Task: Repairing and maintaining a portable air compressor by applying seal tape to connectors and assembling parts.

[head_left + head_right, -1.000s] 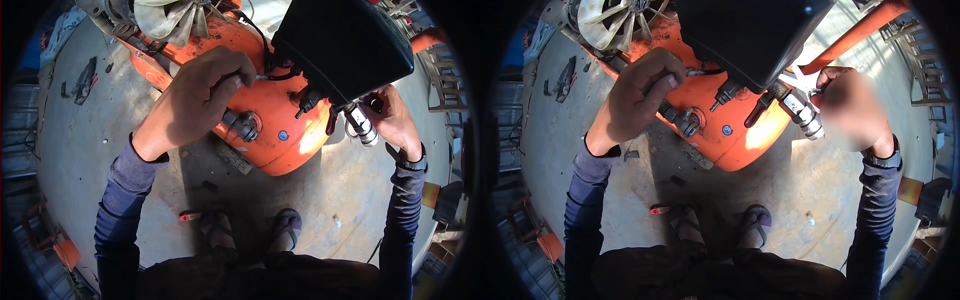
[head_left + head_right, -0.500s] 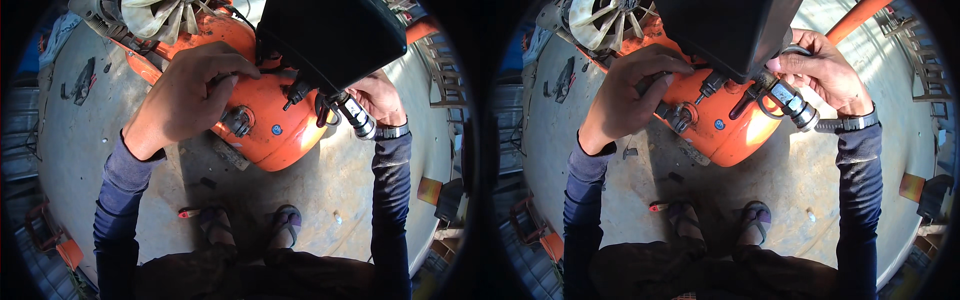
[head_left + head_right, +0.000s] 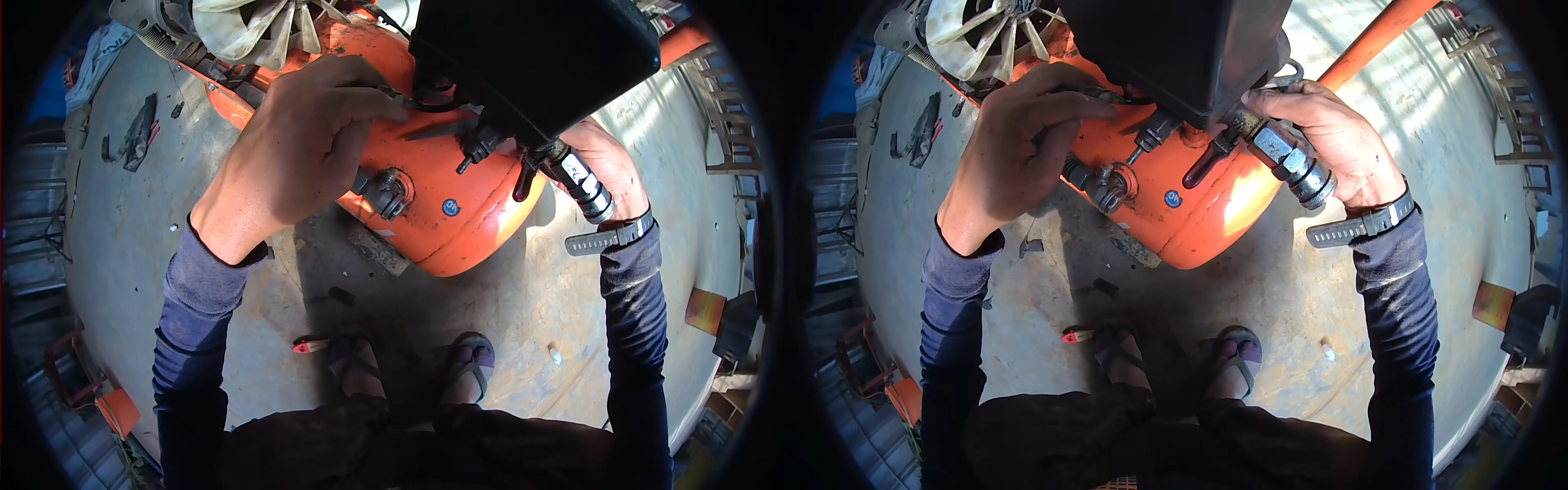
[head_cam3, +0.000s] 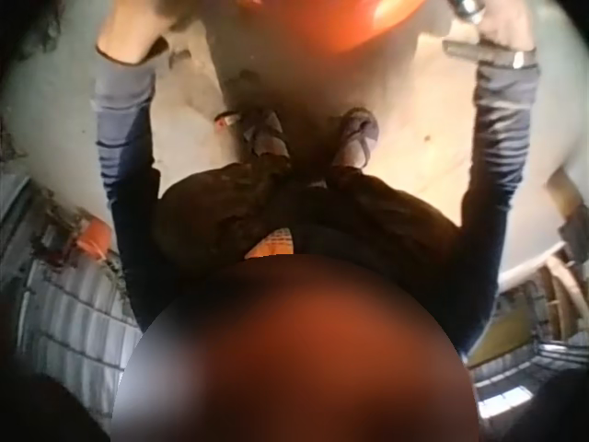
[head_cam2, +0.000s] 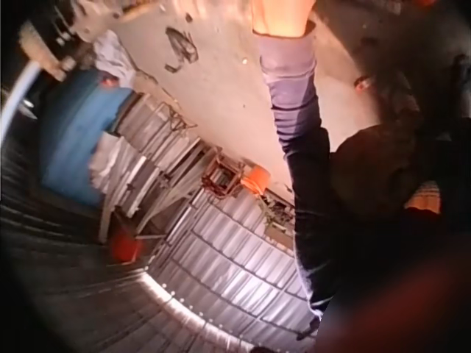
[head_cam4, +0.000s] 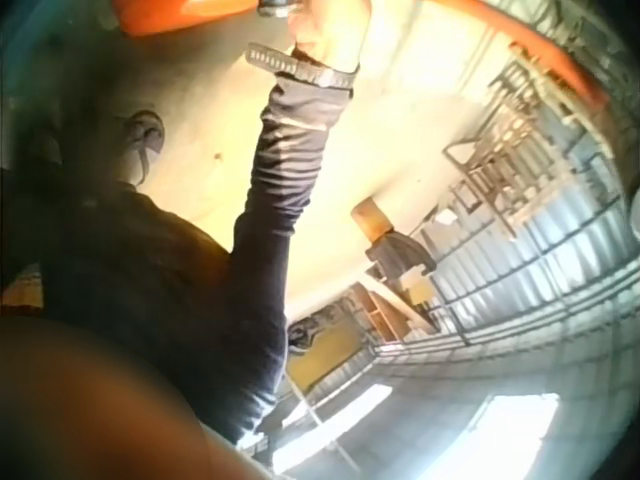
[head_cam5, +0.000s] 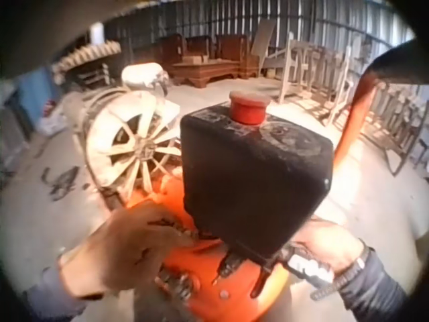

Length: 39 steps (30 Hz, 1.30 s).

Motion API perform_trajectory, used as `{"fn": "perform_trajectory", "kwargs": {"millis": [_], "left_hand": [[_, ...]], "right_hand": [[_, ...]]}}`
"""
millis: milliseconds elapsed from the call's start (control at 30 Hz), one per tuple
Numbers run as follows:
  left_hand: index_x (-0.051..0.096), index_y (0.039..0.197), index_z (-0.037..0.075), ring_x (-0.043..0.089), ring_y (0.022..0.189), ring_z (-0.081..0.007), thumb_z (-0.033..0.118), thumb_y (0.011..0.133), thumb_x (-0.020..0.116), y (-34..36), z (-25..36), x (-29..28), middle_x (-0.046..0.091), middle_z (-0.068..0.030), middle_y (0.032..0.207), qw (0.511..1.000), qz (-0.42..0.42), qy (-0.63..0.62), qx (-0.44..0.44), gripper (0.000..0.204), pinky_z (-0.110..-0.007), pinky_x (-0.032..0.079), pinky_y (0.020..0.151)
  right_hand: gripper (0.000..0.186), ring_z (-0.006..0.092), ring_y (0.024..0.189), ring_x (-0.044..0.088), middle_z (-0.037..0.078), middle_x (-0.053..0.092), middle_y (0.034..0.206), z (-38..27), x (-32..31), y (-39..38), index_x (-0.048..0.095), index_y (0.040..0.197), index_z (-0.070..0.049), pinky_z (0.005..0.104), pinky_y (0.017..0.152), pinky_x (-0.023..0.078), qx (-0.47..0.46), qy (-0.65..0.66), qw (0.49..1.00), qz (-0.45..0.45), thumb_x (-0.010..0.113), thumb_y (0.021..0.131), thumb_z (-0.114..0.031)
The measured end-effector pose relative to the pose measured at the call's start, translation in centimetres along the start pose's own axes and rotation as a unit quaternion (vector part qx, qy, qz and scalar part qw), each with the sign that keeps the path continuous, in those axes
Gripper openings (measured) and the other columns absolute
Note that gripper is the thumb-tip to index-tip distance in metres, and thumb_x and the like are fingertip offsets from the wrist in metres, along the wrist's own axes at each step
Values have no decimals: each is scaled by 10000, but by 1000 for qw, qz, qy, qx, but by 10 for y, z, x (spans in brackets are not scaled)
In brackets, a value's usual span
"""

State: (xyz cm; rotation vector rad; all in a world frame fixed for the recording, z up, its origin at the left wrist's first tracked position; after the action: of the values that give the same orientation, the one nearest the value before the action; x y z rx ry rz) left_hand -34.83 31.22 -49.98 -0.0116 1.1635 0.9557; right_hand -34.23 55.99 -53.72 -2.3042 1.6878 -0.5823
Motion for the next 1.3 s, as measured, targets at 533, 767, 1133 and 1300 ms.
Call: {"fn": "perform_trajectory", "kwargs": {"millis": [533, 767, 1133, 1300], "left_hand": [[746, 1123, 22, 682, 901, -267, -24, 661, 798, -5, -5, 2, 683, -133, 1037, 988, -116, -93, -42, 467, -342, 543, 798], [752, 1121, 33, 676, 828, -221, 10, 637, 834, -14, -11, 5, 682, -107, 1041, 984, -115, -115, -77, 491, -323, 540, 765], [756, 1122, 40, 665, 755, -184, 38, 640, 841, -23, -18, 12, 680, -92, 1030, 984, -73, -142, -82, 489, -311, 534, 725], [765, 1103, 44, 666, 744, -195, 35, 633, 836, -19, -16, 13, 679, -96, 1033, 987, -65, -129, -72, 476, -311, 532, 718]], "right_hand": [[131, 44, 586, 565, 11, 639, 802, 11, -23, 61, 657, 1059, 8, 180, 473, 473, -23, -39, 999, -19, 622, 974, -84], [104, 45, 564, 549, 2, 632, 782, 16, -9, 55, 668, 1029, 8, 180, 457, 451, -22, -25, 999, -15, 630, 957, -56], [83, 44, 564, 541, -2, 631, 775, 6, -3, 43, 683, 1001, 9, 185, 456, 435, -10, -32, 999, 7, 638, 934, -12], [136, 39, 699, 605, 33, 677, 872, -1, -1, 40, 685, 1045, 17, 212, 553, 502, 49, -146, 988, 13, 628, 922, 25]]}}
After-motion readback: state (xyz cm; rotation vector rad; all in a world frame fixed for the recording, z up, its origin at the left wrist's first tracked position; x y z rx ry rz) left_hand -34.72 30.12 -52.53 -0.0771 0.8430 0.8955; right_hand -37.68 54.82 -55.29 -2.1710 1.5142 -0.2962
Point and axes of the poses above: each hand's wrist, its own y-axis towards the middle knuckle, its own x-axis out of the palm, z = x × y, the point moved 5 cm from there along y, towards the middle knuckle
